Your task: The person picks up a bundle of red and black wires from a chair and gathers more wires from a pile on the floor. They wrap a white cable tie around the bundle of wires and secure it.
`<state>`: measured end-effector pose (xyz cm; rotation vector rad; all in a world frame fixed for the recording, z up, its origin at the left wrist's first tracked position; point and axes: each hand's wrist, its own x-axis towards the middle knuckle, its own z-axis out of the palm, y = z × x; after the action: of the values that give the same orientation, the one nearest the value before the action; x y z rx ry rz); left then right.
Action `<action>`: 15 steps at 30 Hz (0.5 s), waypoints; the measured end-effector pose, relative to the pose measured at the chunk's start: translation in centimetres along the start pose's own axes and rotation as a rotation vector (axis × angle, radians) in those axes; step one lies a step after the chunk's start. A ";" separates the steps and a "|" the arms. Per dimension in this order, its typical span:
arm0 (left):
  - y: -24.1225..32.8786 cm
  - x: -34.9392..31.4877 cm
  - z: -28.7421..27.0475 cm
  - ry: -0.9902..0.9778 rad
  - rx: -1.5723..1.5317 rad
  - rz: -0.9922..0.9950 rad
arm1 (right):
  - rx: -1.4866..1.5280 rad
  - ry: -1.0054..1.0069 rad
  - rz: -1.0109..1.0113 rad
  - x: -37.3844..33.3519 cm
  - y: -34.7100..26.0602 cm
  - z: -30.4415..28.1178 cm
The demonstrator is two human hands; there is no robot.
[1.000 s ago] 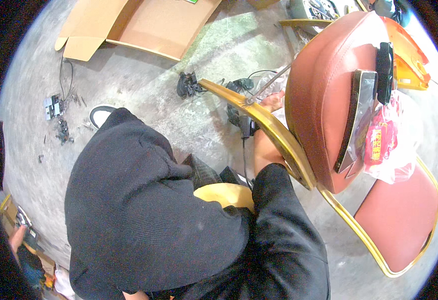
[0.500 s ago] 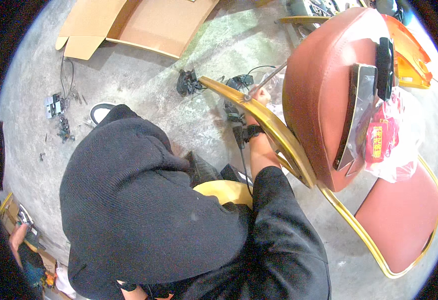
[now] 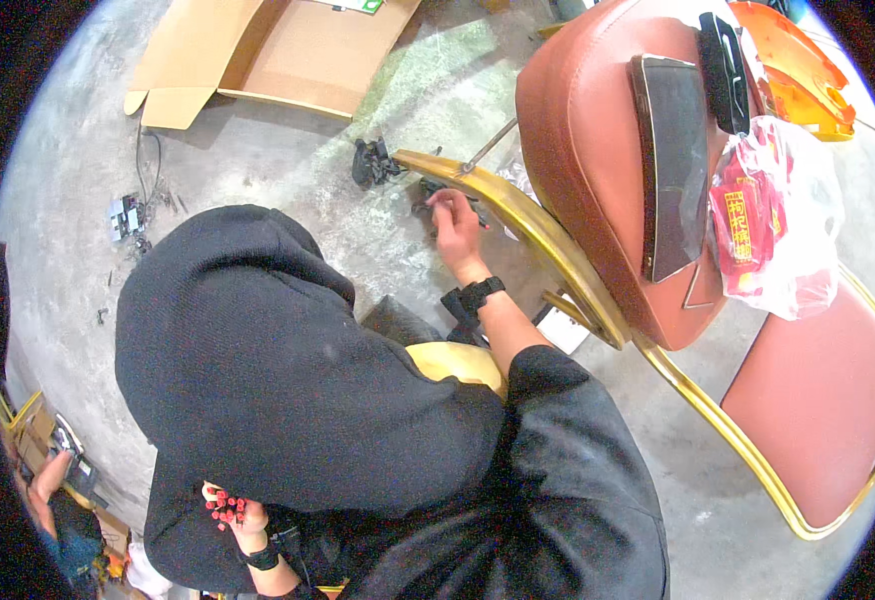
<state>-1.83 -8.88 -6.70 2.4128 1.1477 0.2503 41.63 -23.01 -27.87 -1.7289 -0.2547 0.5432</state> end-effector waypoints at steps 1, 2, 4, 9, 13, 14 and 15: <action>-0.3 -0.4 -0.2 0.003 0.004 0.004 | -0.054 -0.020 -0.017 -0.2 0.0 0.3; -0.8 -0.8 -0.6 -0.079 0.120 0.042 | -0.049 -0.019 -0.018 -0.4 -0.3 0.7; -1.4 -1.5 -1.3 -0.245 0.353 0.114 | -0.191 -0.082 -0.030 -0.6 -0.8 1.4; 3.0 3.1 -0.5 -0.134 0.056 0.074 | -0.120 -0.006 -0.069 0.3 -0.9 3.0; 3.3 3.1 -0.5 -0.075 -0.063 -0.002 | -0.177 -0.037 0.138 1.2 -0.3 2.7; 3.5 3.2 -0.5 -0.027 -0.128 -0.058 | -0.178 -0.037 0.138 1.2 -0.2 2.7; 3.6 3.5 -0.6 -0.026 -0.128 -0.060 | -0.249 -0.063 0.187 1.4 -0.2 2.6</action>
<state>2.72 -7.96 -4.55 2.2610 1.1541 0.2638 41.60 -20.10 -28.40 -1.9923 -0.2128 0.7275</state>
